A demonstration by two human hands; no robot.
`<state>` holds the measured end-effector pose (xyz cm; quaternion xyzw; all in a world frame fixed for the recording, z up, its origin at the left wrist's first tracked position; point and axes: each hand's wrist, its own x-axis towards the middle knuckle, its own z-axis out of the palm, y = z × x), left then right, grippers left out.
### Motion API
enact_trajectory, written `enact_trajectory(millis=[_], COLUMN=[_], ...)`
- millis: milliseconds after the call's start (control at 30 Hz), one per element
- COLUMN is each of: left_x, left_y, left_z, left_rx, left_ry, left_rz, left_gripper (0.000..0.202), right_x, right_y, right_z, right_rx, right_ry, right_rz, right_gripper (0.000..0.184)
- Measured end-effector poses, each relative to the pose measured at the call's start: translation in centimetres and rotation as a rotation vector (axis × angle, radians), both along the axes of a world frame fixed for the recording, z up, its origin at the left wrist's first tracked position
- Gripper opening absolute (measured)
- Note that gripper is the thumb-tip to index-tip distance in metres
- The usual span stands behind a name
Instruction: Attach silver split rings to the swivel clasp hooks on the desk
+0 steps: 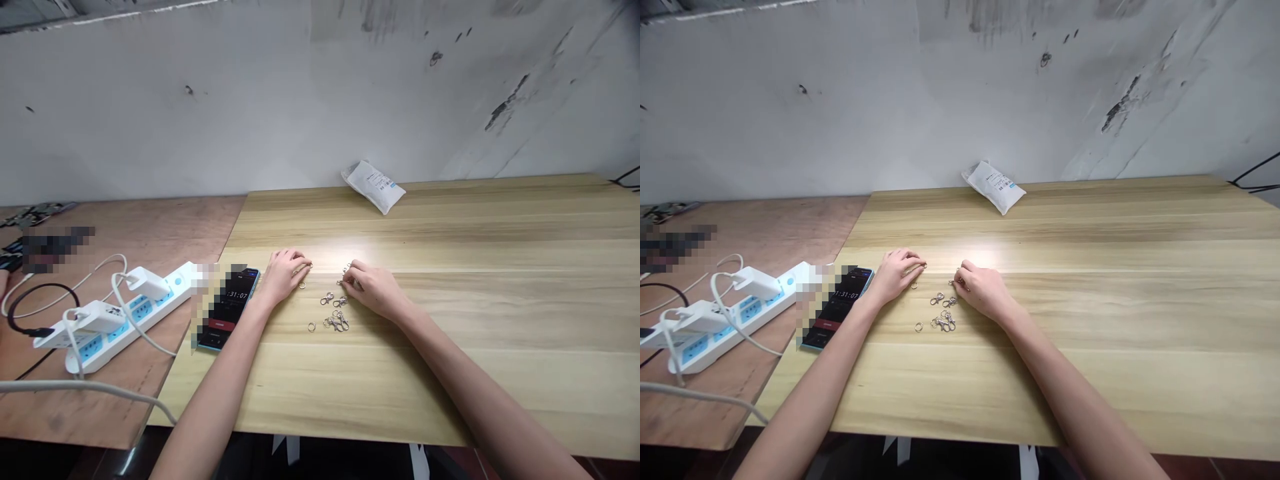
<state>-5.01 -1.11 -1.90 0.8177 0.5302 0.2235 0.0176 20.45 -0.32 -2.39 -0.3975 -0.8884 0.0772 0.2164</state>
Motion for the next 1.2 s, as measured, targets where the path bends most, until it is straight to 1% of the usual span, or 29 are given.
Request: enact_trajectory(millis=[233, 300, 433, 500, 567, 700, 800, 933, 1067, 1133, 1200], left_x=[0.1, 0.2, 0.6, 0.7, 0.8, 1.0, 1.1, 1.5, 2.3, 2.6, 2.7], left_y=[0.1, 0.0, -0.1, -0.1, -0.1, 0.0, 0.0, -0.2, -0.5, -0.6, -0.6], left_z=[0.3, 0.4, 0.4, 0.3, 0.2, 0.1, 0.2, 0.2, 0.0, 0.0, 0.0], left_rx=[0.091, 0.076, -0.005, -0.024, -0.024, 0.002, 0.004, -0.022, -0.081, -0.104, -0.103], left_ry=[0.078, 0.059, -0.026, -0.051, -0.048, -0.023, -0.036, -0.161, -0.327, -0.400, -0.424], left_rz=[-0.024, -0.022, -0.013, -0.010, -0.012, -0.011, -0.036, -0.053, -0.041, -0.038, -0.049], left_gripper=[0.018, 0.019, 0.015, 0.018, 0.019, 0.017, 0.016, 0.010, 0.007, 0.009, 0.011], right_x=[0.0, 0.0, 0.0, -0.1, -0.1, -0.1, -0.2, -0.4, -0.6, -0.7, -0.7], right_y=[0.0, -0.1, -0.1, -0.2, -0.2, -0.4, -0.5, -0.6, -0.7, -0.7, -0.7], right_z=[0.0, -0.1, -0.1, -0.1, 0.0, 0.3, 0.4, 0.3, 0.2, 0.1, 0.1], right_rx=[-0.004, -0.014, -0.024, -0.025, -0.027, -0.040, -0.040, -0.047, -0.084, -0.091, -0.085], right_ry=[0.004, 0.008, 0.009, 0.002, -0.006, -0.018, -0.018, 0.011, 0.089, 0.118, 0.136], right_rz=[0.003, 0.004, 0.005, 0.004, 0.002, 0.003, 0.008, 0.035, 0.050, 0.052, 0.045], right_gripper=[0.017, 0.017, 0.017, 0.017, 0.017, 0.017, 0.017, 0.016, 0.013, 0.013, 0.013])
